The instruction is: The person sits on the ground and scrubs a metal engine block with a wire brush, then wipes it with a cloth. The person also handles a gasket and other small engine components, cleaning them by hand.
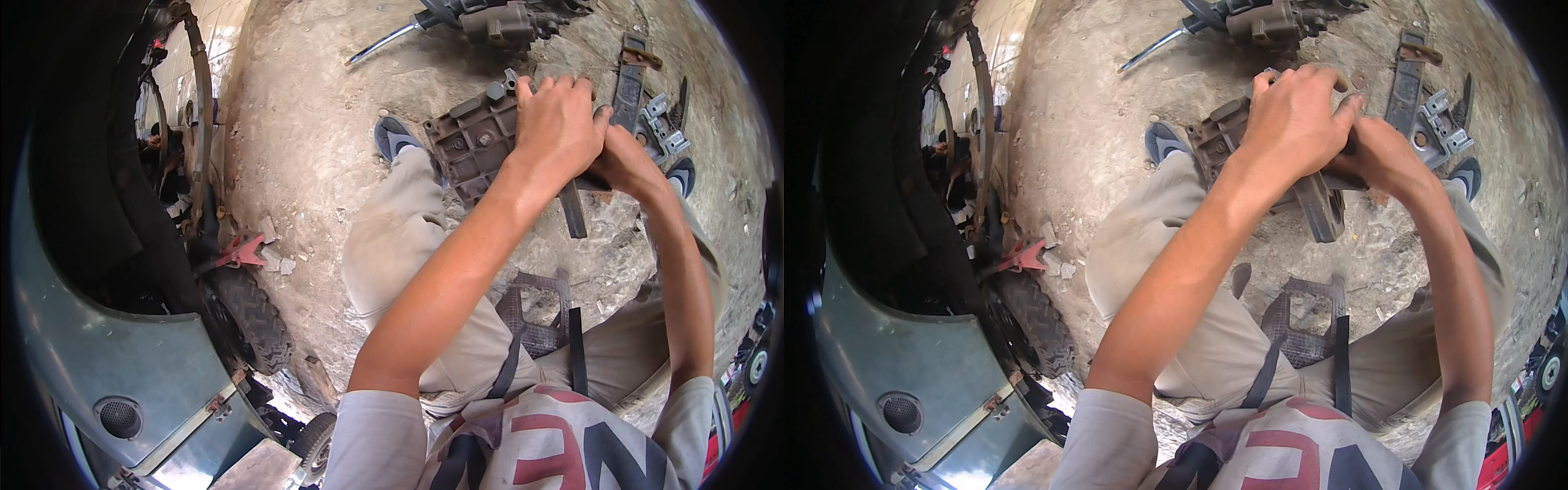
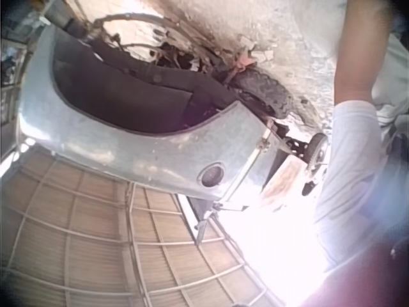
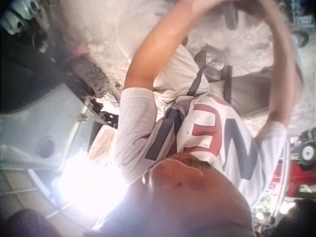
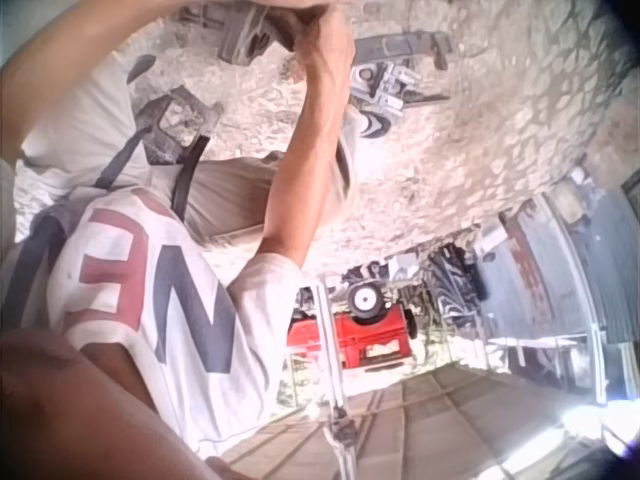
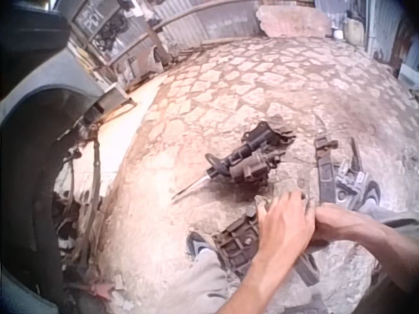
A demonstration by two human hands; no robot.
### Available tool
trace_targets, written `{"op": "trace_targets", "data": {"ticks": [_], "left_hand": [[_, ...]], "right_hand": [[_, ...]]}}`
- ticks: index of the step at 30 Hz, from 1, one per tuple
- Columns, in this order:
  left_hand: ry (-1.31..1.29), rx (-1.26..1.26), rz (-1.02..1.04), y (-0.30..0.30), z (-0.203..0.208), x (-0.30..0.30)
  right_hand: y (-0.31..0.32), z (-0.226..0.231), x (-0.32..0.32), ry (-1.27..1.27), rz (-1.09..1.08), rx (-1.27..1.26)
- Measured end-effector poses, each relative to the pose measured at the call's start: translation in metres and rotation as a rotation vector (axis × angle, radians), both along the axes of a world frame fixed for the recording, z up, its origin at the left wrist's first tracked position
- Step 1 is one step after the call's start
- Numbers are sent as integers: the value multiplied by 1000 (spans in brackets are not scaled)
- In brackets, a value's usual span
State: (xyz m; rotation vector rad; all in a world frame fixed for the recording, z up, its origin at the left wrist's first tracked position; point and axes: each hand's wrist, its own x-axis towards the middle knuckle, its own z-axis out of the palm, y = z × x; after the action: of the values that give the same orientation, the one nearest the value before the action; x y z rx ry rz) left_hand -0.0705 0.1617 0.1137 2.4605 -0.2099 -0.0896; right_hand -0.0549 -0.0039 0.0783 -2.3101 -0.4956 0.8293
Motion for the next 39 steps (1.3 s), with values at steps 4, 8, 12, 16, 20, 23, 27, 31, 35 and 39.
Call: {"op": "trace_targets", "data": {"ticks": [4, 8, 12, 16, 20, 23, 27, 31, 35, 39], "left_hand": [[-3, 35, -9, -2, 1, 0], [-4, 33, -8, -2, 0, 1], [3, 42, -15, -2, 1, 1], [-9, 31, -6, -1, 1, 1], [-15, 28, -12, -2, -1, 1], [-9, 29, -14, -1, -1, 1], [-12, 30, -15, 0, 0, 1], [-9, 47, -10, 0, 0, 0], [-2, 29, -11, -4, 3, 3], [50, 74, -21, 4, 7, 4]], "right_hand": [[-5, 4, -3, -25, -8, 7], [-5, 1, -1, -25, 22, -4], [-5, 5, -3, -32, -11, 23], [-3, 15, 0, -42, 32, -41], [-3, 16, 0, -10, -21, -43], [-3, 14, -2, -24, -27, -54], [-5, 12, 0, -60, 0, -57], [-2, 12, -3, -126, 14, -38], [-15, 5, 0, -169, -37, -20], [-6, -18, -6, -211, 26, -2]]}}
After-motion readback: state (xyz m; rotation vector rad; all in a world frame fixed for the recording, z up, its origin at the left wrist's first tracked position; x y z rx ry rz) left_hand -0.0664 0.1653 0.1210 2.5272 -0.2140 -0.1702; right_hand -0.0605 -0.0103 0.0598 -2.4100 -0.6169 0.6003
